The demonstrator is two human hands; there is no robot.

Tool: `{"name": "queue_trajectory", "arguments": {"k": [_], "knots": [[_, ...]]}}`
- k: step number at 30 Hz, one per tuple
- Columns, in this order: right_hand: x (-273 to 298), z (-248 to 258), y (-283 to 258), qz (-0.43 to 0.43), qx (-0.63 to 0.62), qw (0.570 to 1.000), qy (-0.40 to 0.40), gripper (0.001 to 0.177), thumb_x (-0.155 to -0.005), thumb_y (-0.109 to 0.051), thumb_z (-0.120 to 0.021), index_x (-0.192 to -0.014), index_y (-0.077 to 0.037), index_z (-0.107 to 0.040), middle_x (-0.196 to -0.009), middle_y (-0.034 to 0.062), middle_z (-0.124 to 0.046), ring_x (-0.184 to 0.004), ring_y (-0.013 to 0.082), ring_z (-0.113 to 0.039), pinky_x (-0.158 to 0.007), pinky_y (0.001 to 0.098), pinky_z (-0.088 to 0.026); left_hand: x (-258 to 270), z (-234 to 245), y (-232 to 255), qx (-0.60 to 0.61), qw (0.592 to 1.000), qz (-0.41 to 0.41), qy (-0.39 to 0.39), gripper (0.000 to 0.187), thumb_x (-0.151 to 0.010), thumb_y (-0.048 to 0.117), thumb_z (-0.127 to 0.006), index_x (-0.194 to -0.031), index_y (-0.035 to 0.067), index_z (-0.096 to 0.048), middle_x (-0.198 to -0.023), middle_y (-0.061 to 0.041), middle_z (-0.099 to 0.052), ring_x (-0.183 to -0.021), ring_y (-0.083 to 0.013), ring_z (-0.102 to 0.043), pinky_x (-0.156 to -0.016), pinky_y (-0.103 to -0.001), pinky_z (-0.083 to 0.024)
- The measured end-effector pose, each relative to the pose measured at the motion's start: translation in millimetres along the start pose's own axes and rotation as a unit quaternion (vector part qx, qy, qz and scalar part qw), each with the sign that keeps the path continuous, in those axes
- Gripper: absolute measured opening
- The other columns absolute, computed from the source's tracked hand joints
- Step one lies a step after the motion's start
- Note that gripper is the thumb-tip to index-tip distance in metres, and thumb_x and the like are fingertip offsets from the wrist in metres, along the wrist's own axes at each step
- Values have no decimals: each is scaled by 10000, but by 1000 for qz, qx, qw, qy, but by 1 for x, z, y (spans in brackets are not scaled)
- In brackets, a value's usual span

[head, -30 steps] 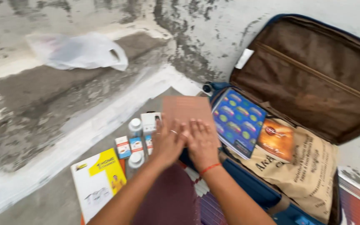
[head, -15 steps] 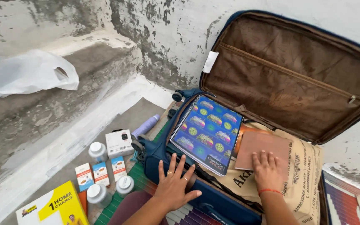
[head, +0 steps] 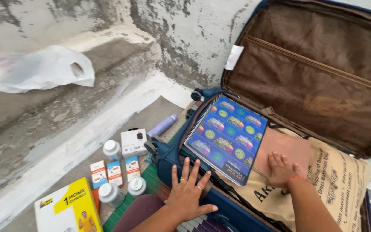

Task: Pack clothes, books, and medicine bottles into a blue suitcase.

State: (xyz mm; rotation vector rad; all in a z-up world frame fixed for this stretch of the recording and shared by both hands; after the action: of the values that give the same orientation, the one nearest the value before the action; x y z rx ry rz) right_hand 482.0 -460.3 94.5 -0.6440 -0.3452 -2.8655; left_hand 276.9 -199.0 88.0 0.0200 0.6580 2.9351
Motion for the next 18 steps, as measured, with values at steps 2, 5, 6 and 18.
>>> {"name": "queue_trajectory", "arguments": {"k": [2,5,6,18], "knots": [[19,26,-27,-8,14,1000,-15,894,-843,-319,-733,-1595,-243,-255,-1662,4,-199,-1543,210,-155,-1233,530,-198,0,6,4,-9,999,-7,39,1060,-783,810,-599,-1566,139,-354,-1656,-277,-47,-1512,-507,138,-1104,-736,135],[15,34,-66,7,-9,996,92,662,-866,-260,-672,-1492,-223,-461,-1580,18,-427,-1499,215,-350,-1202,514,-332,1,19,12,-12,997,-4,72,1046,-774,805,-600,-1543,124,-407,-1642,-300,-125,-1520,-516,73,-1123,-721,117],[12,42,-77,30,-49,975,214,596,-835,-216,-652,-1423,-209,-558,-1508,19,-537,-1443,230,-449,-1164,476,-408,-1,22,14,-7,998,4,66,1037,-775,802,-591,-1535,118,-420,-1631,-315,-157,-1523,-520,49,-1130,-714,113],[115,30,-281,284,-32,877,386,538,-798,-117,-609,-1335,-130,-646,-1435,139,-599,-1368,346,-520,-1120,464,-412,77,64,-58,-121,975,50,178,955,-810,728,-607,-1519,104,-465,-1650,-237,-290,-1550,-445,-155,-1199,-692,-11]]}}
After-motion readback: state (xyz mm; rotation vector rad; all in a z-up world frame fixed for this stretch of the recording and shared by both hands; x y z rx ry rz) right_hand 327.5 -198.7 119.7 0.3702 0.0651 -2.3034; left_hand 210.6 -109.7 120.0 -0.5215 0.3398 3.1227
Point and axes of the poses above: each hand's wrist, its own x-axis away from the middle knuckle, its own z-axis out of the back of the hand, y = z × x, the point moved 8 cm from there along -x, towards the middle knuckle
